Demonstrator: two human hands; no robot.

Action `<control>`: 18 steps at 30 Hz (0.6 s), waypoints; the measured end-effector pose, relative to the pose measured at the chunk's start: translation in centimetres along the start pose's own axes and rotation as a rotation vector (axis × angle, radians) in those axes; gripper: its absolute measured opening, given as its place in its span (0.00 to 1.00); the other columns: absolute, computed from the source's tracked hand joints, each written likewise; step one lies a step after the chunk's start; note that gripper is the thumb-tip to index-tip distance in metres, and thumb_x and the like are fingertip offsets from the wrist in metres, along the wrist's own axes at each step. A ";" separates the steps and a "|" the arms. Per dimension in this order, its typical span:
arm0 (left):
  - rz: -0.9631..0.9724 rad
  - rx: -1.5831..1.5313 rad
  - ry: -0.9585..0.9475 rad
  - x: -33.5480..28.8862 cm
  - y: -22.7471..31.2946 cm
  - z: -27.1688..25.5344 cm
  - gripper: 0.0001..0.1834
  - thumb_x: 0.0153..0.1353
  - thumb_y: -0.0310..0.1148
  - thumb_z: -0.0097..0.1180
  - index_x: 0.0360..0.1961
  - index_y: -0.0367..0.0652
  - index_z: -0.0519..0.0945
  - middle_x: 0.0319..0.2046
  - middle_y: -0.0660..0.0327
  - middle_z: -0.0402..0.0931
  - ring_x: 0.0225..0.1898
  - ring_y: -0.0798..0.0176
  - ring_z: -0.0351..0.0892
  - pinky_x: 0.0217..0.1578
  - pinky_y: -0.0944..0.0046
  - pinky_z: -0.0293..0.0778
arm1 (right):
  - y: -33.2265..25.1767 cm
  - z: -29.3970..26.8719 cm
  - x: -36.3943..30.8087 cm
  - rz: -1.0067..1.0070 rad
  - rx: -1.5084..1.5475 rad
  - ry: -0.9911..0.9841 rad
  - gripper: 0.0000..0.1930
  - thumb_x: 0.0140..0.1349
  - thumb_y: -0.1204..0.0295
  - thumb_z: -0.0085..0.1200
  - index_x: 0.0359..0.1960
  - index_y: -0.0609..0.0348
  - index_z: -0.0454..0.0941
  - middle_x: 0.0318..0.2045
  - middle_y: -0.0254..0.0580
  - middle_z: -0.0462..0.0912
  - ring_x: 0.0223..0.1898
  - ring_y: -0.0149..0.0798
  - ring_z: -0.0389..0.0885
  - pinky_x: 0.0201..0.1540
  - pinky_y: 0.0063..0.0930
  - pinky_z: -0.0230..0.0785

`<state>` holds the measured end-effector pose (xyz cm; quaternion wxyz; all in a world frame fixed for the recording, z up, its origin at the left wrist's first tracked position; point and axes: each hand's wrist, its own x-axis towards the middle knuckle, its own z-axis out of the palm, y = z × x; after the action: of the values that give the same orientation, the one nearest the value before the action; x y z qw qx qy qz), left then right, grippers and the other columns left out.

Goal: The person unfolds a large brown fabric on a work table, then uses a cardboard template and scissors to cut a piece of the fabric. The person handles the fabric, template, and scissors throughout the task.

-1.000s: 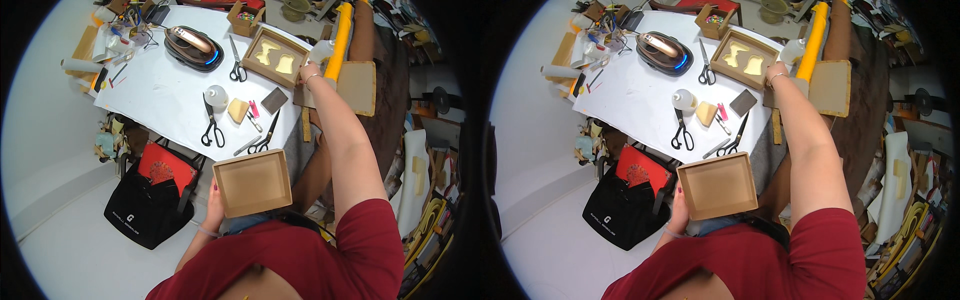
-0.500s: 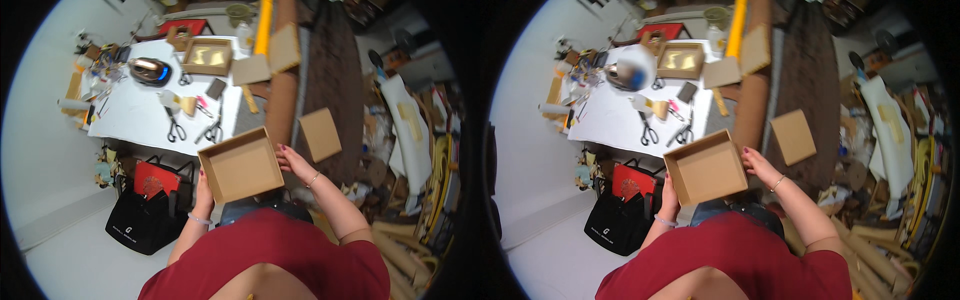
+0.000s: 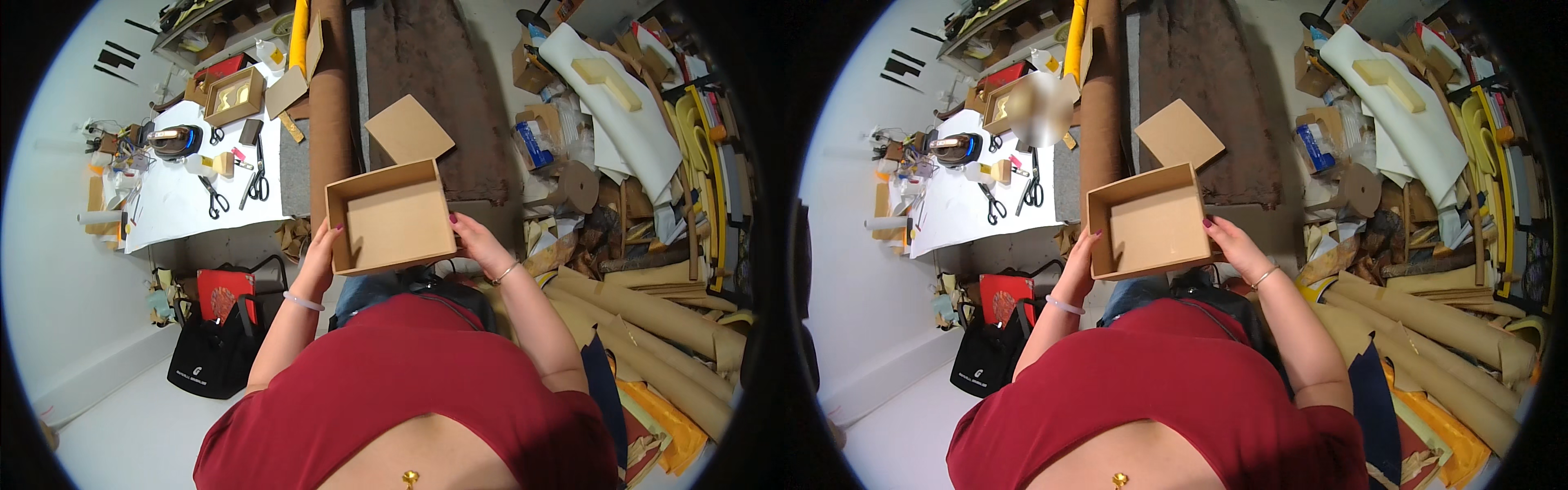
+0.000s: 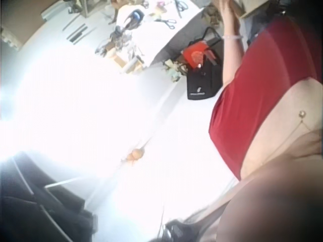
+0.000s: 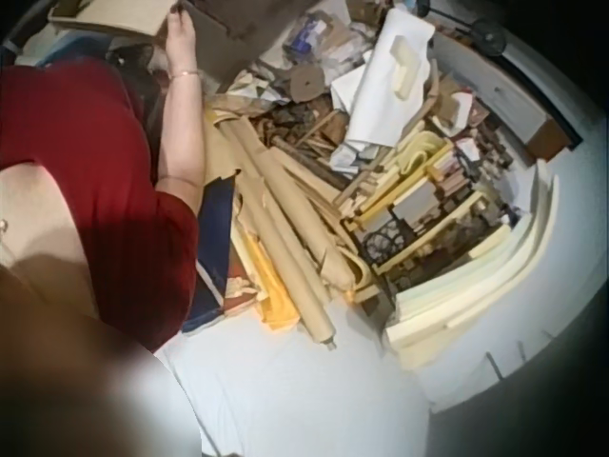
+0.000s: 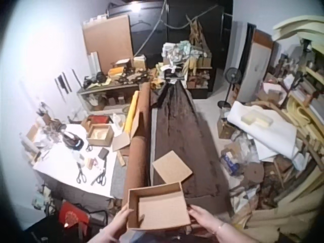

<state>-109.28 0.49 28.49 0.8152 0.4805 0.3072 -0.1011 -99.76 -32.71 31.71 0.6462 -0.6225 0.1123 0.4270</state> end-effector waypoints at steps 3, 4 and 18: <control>0.037 -0.073 0.093 0.5 -0.3 -1.2 0.27 0.72 0.37 0.53 0.70 0.45 0.69 0.60 0.60 0.76 0.60 0.61 0.77 0.57 0.61 0.75 | 1.1 -0.9 1.2 0.024 -0.086 0.005 0.32 0.76 0.48 0.49 0.72 0.55 0.66 0.61 0.43 0.79 0.61 0.36 0.79 0.59 0.34 0.75; 0.058 -0.068 0.137 0.6 -0.1 -2.0 0.27 0.71 0.37 0.52 0.70 0.46 0.69 0.58 0.60 0.76 0.58 0.60 0.79 0.55 0.60 0.77 | 1.4 -1.1 1.9 0.027 -0.093 -0.025 0.31 0.76 0.49 0.50 0.71 0.56 0.66 0.61 0.44 0.79 0.61 0.38 0.79 0.59 0.34 0.75; 0.295 -0.639 0.802 10.8 -4.0 -14.0 0.31 0.65 0.31 0.49 0.70 0.55 0.63 0.59 0.55 0.73 0.55 0.47 0.77 0.45 0.37 0.79 | -0.9 -4.7 11.7 0.239 -0.293 0.016 0.24 0.74 0.55 0.55 0.63 0.57 0.72 0.51 0.39 0.84 0.49 0.34 0.84 0.50 0.31 0.79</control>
<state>-108.20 11.66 14.29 0.7451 0.2473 0.5393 0.3046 -90.23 -32.01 23.46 0.4924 -0.6955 0.1273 0.5076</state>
